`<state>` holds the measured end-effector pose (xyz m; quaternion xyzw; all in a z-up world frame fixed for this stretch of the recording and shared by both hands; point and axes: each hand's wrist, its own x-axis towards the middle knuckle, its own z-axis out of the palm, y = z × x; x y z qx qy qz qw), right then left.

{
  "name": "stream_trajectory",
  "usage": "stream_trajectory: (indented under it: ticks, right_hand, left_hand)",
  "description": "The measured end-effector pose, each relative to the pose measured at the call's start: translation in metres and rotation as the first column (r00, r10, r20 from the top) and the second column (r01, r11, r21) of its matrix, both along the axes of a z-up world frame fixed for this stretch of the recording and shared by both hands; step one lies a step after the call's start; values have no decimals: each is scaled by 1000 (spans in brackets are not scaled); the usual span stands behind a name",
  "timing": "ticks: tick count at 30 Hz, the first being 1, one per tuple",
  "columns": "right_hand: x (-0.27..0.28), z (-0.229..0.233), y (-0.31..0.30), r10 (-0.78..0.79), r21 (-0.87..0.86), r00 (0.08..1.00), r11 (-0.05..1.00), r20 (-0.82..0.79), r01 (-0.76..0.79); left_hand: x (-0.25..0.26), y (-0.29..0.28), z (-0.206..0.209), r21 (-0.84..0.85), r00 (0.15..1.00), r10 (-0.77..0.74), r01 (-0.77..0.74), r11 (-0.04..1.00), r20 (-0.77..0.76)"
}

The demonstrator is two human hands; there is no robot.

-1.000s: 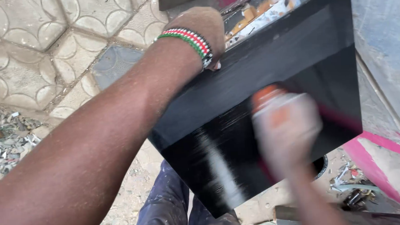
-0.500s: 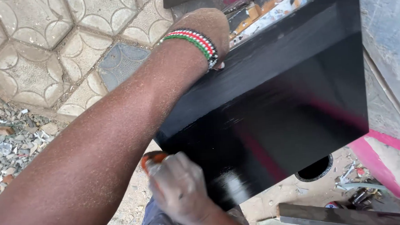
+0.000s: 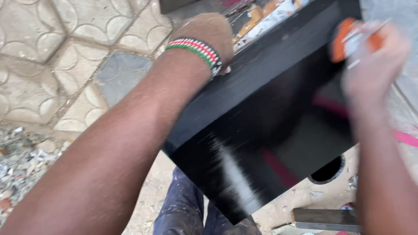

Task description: Sanding and painting a furniture panel with black paint using a sponge applicator

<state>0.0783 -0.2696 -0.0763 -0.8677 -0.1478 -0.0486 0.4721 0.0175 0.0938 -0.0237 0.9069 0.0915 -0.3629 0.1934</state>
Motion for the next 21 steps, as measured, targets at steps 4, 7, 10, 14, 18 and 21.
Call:
stream_trajectory:
  ticks: [4,7,10,14,18,21]
  right_hand:
    - [-217,67,160,14,53,995,999,-98,-8]
    - [-345,90,219,444,-200,894,873,-51,-445]
    - [-384,89,220,551,110,806,834,-218,-541]
    - [-370,104,124,246,166,926,965,-288,-205]
    - [-387,76,-28,-348,-37,860,932,-372,361]
    - [-397,60,-155,-562,-282,712,827,-421,487]
  left_hand:
    - [17,-9,-25,62,1000,-26,26,998,1]
    - [7,-14,-6,22,996,39,-38,999,-75]
    - [-7,-11,7,46,997,78,-79,996,17]
    - [-54,-13,23,29,973,160,-167,985,167]
    - [-135,-71,81,-73,746,190,-186,980,638]
    - [-204,-169,109,-377,767,371,-183,908,524]
